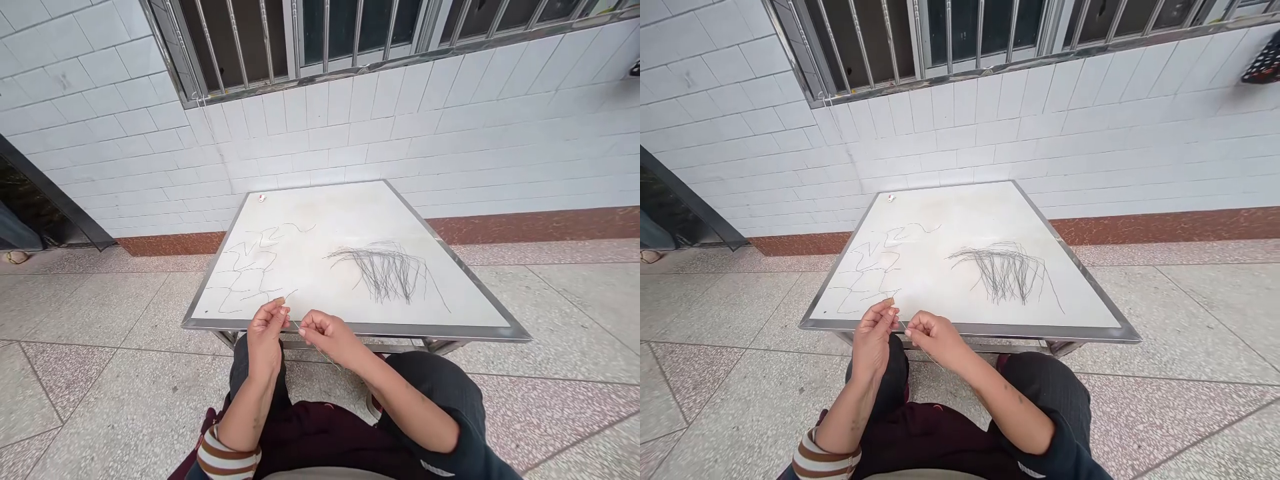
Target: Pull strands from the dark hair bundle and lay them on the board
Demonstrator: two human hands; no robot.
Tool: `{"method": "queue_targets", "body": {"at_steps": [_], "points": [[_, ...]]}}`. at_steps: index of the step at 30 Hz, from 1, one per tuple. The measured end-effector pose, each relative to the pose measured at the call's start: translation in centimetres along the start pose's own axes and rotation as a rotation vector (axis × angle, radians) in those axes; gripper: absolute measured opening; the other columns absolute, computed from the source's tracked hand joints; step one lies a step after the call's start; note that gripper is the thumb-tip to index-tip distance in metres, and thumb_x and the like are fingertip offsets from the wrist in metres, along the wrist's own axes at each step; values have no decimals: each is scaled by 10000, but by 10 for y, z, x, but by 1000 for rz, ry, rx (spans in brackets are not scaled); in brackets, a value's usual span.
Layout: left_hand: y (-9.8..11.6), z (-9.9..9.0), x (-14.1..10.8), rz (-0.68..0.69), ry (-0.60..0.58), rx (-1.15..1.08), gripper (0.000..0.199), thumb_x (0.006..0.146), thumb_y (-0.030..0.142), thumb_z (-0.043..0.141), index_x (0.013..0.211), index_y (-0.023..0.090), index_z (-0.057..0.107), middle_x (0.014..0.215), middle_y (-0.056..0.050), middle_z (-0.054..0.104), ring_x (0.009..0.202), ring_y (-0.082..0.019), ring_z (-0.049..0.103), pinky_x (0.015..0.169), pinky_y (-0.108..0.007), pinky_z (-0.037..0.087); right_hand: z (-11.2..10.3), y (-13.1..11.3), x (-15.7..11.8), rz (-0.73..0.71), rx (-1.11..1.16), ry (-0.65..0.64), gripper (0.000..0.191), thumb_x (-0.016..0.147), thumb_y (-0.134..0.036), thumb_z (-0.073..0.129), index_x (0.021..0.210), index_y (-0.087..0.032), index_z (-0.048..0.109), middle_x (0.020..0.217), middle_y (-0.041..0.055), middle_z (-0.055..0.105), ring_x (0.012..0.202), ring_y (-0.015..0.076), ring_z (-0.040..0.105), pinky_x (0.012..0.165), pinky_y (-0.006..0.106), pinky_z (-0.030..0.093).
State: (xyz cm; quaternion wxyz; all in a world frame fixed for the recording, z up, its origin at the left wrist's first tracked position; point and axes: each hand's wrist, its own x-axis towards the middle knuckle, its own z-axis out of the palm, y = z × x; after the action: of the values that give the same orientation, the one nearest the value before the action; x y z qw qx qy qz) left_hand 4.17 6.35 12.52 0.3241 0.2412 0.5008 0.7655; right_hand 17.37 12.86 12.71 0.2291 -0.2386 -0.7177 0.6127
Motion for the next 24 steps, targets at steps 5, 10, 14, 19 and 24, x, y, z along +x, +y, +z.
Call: {"method": "queue_targets", "body": {"at_steps": [5, 10, 14, 19, 24], "points": [[14, -13, 8, 119, 128, -27, 223, 689, 239, 735, 888, 153, 684, 848, -28, 653, 726, -93, 571, 644, -206, 420, 3, -1, -11, 141, 262, -106, 212, 782, -404, 587, 782, -199, 531, 600, -63, 519, 432, 52, 309, 419, 183, 219], [26, -23, 4, 65, 46, 65, 320, 722, 320, 705, 999, 166, 662, 821, -28, 647, 728, -109, 582, 636, -217, 427, 7, 1, -15, 126, 357, -62, 225, 789, -415, 588, 796, -199, 524, 613, -64, 507, 433, 48, 293, 419, 184, 207], [26, -20, -9, -1, -83, 149, 353, 738, 315, 696, 1063, 189, 639, 792, -6, 622, 727, -112, 582, 656, -225, 442, 11, 2, -15, 42, 138, 22, 187, 811, -377, 563, 786, -194, 537, 621, -49, 521, 469, 62, 344, 457, 192, 268], [23, -18, -15, -31, -75, 81, 340, 719, 253, 713, 1047, 192, 649, 732, 18, 590, 698, -101, 569, 682, -229, 452, 17, 2, -18, -104, -190, 104, 96, 821, -289, 548, 817, -201, 584, 643, -29, 550, 562, 95, 456, 545, 211, 342], [23, -22, -13, -14, -51, -40, 346, 714, 205, 710, 1055, 186, 654, 707, 28, 563, 682, -84, 547, 685, -212, 443, 17, 3, -18, -168, -314, 89, 77, 843, -237, 518, 842, -206, 589, 696, -16, 588, 612, 106, 504, 578, 214, 361]]}}
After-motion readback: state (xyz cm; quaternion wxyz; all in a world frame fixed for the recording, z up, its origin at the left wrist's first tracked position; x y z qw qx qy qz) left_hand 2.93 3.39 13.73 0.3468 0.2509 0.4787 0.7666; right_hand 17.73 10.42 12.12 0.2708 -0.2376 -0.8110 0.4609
